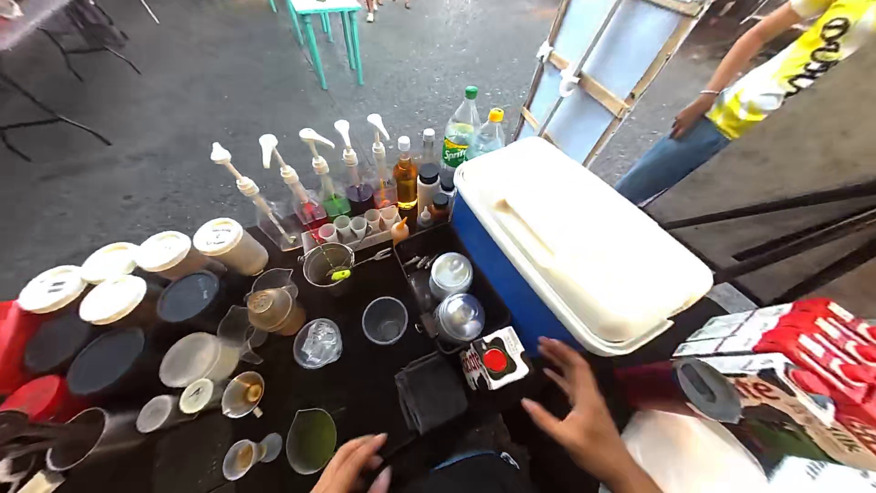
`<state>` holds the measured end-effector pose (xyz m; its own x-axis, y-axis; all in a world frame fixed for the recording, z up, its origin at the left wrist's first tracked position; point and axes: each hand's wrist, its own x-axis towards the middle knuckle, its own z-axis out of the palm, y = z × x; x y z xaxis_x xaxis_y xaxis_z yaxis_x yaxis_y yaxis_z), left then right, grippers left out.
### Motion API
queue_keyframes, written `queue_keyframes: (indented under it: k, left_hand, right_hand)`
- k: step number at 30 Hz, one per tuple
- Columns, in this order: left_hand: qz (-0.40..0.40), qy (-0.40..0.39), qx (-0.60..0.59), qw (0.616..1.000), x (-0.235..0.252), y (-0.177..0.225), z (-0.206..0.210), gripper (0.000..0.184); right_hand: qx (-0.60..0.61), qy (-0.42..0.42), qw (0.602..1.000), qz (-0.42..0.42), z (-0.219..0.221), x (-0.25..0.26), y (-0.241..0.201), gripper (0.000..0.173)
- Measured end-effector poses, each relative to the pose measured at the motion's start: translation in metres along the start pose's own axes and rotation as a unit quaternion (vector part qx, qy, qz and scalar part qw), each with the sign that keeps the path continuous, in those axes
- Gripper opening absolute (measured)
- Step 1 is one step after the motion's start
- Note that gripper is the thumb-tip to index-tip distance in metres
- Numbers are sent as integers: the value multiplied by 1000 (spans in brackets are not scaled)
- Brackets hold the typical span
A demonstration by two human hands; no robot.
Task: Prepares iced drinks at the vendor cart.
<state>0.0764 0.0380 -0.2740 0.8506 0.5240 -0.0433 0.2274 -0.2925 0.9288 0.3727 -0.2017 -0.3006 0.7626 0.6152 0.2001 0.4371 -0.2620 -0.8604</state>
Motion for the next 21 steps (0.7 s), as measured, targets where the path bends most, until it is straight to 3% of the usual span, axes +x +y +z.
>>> queue_keyframes:
  k: [3,9,14,21]
  left_hand:
    - [59,-26,177,982,68,38,60,37]
    - [-85,-174,301,934,152,77,133,62]
    - [-178,-184,261,931,164,81,144,67]
    - [-181,-155,148,960,177,59,149,58]
  right_hand:
    - [-5,-35,999,40,22,-11,39,115]
    - [77,-83,993,15,33,9,60,124]
    - [101,-144,983,-59,31,32,85,127]
    - [92,-225,967,-78,26,62,96,120]
